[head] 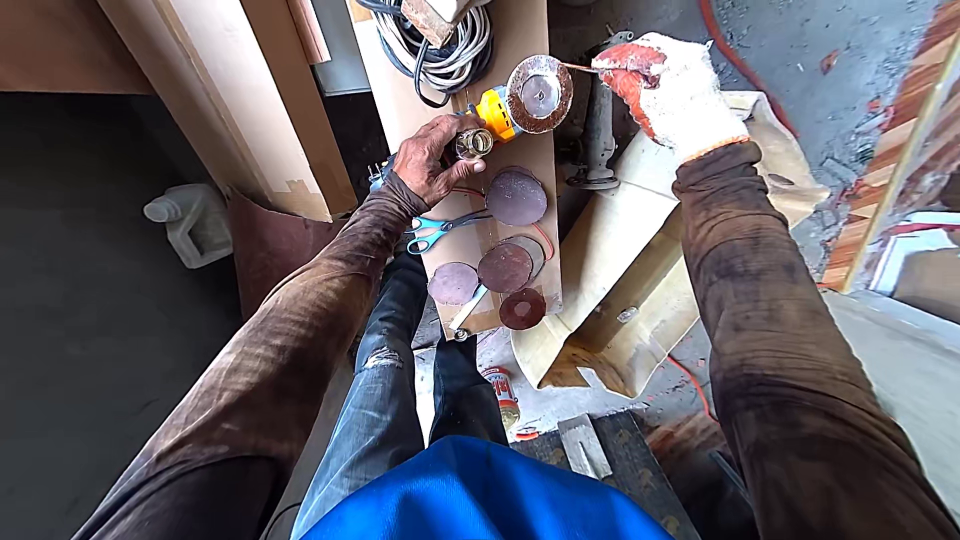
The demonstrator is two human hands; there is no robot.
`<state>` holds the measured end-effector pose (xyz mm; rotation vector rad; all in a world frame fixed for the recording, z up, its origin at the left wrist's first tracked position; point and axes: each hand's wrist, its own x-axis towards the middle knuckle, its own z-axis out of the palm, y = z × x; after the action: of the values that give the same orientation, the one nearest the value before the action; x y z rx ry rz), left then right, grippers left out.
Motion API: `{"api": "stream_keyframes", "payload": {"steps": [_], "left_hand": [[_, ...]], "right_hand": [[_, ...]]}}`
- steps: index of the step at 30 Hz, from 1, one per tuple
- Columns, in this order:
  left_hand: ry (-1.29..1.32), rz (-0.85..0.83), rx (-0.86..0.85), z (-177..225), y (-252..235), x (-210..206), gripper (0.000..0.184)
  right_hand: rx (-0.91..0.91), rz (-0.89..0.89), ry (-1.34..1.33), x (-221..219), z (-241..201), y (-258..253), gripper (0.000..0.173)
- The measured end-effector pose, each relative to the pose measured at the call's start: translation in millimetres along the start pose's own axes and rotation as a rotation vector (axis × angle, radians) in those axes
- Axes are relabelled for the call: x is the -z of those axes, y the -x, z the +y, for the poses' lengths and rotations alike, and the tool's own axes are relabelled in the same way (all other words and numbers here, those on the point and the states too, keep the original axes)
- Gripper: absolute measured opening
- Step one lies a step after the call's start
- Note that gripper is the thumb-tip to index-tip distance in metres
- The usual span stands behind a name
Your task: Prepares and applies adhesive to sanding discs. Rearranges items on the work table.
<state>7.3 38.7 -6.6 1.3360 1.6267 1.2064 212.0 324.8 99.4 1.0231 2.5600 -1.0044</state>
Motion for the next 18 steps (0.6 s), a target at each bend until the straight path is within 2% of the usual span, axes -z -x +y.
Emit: {"api": "stream_keyframes", "payload": {"steps": [6, 9, 13, 18], "left_hand": [[0.012, 0.0, -0.008, -2, -1, 1, 0.052], [0.008, -0.001, -0.004, -1, 1, -1, 0.052], [0.009, -0.002, -0.006, 1, 0, 2, 0.053], [0.017, 0.005, -0.013, 0, 0, 0, 0.052]], "right_hand": [[0.052, -0.065, 0.002, -5, 12, 10, 0.024], [0.04, 0.025, 0.034, -9, 6, 8, 0.026], [0.172, 0.131, 0.144, -21, 16, 10, 0.028], [0.091, 0.233, 0.153, -27, 19, 38, 0.026]]}}
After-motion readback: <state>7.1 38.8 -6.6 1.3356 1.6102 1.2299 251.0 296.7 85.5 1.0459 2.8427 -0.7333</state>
